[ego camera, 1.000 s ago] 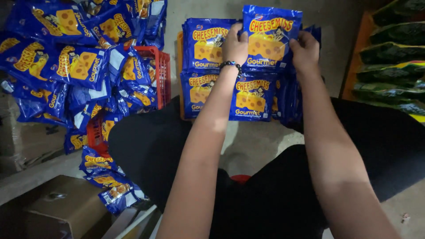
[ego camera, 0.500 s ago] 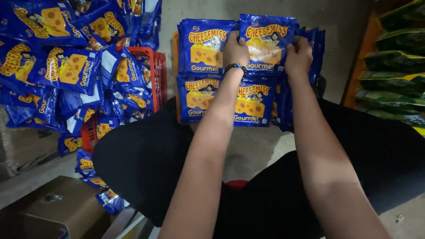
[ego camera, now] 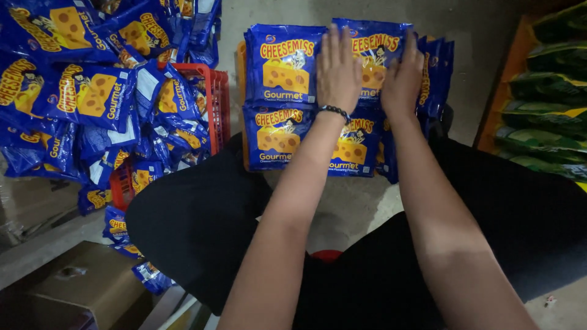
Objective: Organizing and stacking snack bags from a crate onto a floor pile.
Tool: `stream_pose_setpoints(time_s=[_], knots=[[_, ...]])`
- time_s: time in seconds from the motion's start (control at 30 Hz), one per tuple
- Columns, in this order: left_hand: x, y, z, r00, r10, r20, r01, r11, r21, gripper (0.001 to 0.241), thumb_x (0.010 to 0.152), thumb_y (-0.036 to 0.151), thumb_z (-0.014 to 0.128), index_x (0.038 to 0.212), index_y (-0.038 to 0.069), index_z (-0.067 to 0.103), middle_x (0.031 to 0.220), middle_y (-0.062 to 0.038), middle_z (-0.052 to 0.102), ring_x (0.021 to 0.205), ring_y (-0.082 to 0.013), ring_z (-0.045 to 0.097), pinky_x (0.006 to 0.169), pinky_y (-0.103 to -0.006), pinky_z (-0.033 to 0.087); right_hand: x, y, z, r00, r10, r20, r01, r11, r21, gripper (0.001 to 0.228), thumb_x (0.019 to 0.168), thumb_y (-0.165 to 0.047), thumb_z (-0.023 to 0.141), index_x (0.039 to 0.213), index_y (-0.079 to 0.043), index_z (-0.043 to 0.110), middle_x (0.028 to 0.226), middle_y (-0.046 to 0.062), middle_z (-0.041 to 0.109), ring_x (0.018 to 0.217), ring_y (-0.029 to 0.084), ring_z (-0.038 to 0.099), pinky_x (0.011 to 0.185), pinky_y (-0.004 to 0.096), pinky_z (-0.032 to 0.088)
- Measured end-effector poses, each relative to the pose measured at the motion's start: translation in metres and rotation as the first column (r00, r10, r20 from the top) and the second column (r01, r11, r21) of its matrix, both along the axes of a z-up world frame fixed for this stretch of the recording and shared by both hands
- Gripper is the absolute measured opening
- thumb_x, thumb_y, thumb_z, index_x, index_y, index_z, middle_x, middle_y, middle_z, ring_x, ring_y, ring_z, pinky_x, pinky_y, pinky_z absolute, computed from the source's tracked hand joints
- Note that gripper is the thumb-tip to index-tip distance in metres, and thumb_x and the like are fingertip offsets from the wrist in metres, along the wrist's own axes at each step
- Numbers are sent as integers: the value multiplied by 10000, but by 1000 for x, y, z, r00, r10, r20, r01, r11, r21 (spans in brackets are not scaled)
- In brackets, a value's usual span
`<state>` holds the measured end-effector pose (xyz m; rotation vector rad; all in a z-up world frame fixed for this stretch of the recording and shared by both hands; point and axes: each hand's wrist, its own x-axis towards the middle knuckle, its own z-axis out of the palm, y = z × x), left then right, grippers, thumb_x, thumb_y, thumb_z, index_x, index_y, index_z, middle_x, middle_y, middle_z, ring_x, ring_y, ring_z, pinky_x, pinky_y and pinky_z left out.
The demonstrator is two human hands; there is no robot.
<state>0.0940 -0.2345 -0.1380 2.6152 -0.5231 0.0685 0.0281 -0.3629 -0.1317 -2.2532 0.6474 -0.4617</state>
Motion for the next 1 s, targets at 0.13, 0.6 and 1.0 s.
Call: stream_pose_setpoints(time_s=[0.13,0.6,1.0], knots=[[-10,-3,-14,996,-79,-50,81,996,37,745,1073,438,466,1639,66,156,1722,-157,137,1611,-334,151,1295,-489,253,1,4,-7,995,18,-101,-14,999,40,574,1089,-38,529,1618,-72,310,1439,230,505,1198,366,631,1009,424,544],[-6,0,-17,991,-111,-71,114,993,40,812,1036,470,465,1636,48,117,1706,-201,119,1596,-362,155,1292,-478,235,7,7,-27,983,16,-185,-58,974,-219,590,1106,-91,521,1626,10,260,1421,266,505,1220,437,515,1054,509,421],[26,18,-8,894,-324,-308,346,938,18,871,990,388,640,1624,96,120,1665,-261,69,1550,-416,115,1227,-524,234,3,-15,-25,990,54,-132,-63,996,-69,549,1016,-51,614,1536,-11,444,1404,255,560,1311,415,526,1138,472,420]])
